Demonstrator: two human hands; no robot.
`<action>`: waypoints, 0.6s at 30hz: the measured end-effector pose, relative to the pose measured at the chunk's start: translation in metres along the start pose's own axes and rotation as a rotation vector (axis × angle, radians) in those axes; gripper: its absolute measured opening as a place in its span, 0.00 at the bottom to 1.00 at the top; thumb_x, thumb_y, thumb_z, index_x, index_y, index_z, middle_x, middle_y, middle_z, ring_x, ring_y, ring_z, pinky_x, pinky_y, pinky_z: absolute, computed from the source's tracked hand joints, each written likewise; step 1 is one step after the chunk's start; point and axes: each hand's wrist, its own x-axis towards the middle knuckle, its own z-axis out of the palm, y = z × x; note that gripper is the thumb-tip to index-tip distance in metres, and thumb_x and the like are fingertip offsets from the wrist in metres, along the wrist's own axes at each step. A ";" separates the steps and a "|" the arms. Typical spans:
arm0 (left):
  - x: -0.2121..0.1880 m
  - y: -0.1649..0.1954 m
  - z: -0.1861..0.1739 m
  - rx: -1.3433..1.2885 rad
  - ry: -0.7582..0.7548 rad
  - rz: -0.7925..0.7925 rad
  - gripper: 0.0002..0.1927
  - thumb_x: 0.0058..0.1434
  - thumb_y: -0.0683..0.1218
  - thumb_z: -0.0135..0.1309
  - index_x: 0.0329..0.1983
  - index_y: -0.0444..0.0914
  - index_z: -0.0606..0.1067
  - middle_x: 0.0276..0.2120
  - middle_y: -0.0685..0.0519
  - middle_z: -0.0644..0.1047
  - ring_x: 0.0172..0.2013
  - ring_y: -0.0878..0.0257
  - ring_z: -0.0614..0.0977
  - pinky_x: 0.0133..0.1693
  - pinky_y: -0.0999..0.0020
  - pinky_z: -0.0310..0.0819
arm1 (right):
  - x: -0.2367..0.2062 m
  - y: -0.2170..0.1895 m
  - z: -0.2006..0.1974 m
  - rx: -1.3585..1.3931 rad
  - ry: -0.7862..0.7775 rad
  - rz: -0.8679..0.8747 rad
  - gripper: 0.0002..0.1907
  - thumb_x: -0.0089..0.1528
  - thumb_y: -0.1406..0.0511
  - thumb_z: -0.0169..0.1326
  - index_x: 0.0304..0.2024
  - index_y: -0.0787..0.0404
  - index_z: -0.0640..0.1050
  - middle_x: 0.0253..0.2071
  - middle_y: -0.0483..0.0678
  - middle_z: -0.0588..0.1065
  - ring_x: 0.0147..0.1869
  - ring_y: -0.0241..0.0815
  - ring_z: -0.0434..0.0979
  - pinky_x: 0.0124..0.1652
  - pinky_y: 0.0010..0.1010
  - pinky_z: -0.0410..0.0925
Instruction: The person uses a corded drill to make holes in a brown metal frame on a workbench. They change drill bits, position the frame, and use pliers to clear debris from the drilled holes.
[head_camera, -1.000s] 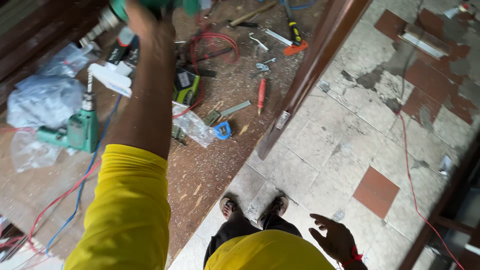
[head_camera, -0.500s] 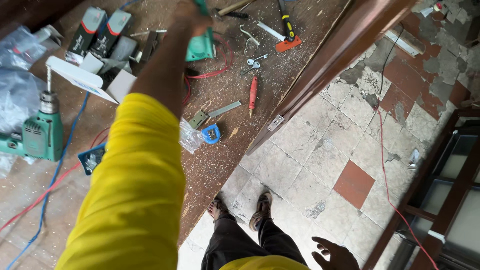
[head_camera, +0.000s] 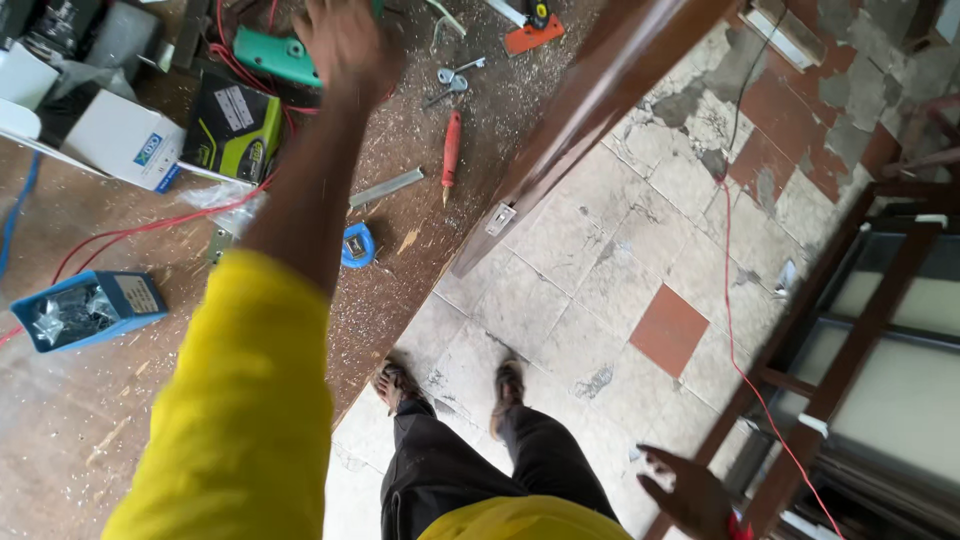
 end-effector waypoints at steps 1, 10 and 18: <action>-0.024 0.005 -0.012 -0.228 -0.015 0.001 0.33 0.58 0.54 0.65 0.62 0.35 0.69 0.52 0.39 0.76 0.53 0.40 0.77 0.54 0.40 0.69 | 0.015 -0.006 -0.014 -0.046 0.037 -0.030 0.32 0.55 0.51 0.63 0.62 0.37 0.75 0.46 0.40 0.83 0.35 0.41 0.84 0.41 0.30 0.78; -0.235 0.156 -0.082 -0.632 -0.130 -0.181 0.47 0.51 0.52 0.70 0.69 0.35 0.60 0.56 0.37 0.74 0.53 0.37 0.75 0.52 0.45 0.71 | 0.184 -0.202 -0.231 -0.022 0.712 -1.177 0.25 0.61 0.62 0.61 0.61 0.58 0.77 0.58 0.53 0.78 0.60 0.53 0.79 0.57 0.37 0.72; -0.256 0.184 0.002 -0.317 0.038 -0.483 0.45 0.51 0.49 0.69 0.70 0.38 0.62 0.55 0.38 0.75 0.56 0.38 0.74 0.58 0.48 0.69 | 0.251 -0.343 -0.286 -0.305 0.730 -1.897 0.38 0.53 0.58 0.64 0.66 0.60 0.72 0.65 0.60 0.68 0.72 0.63 0.63 0.67 0.63 0.53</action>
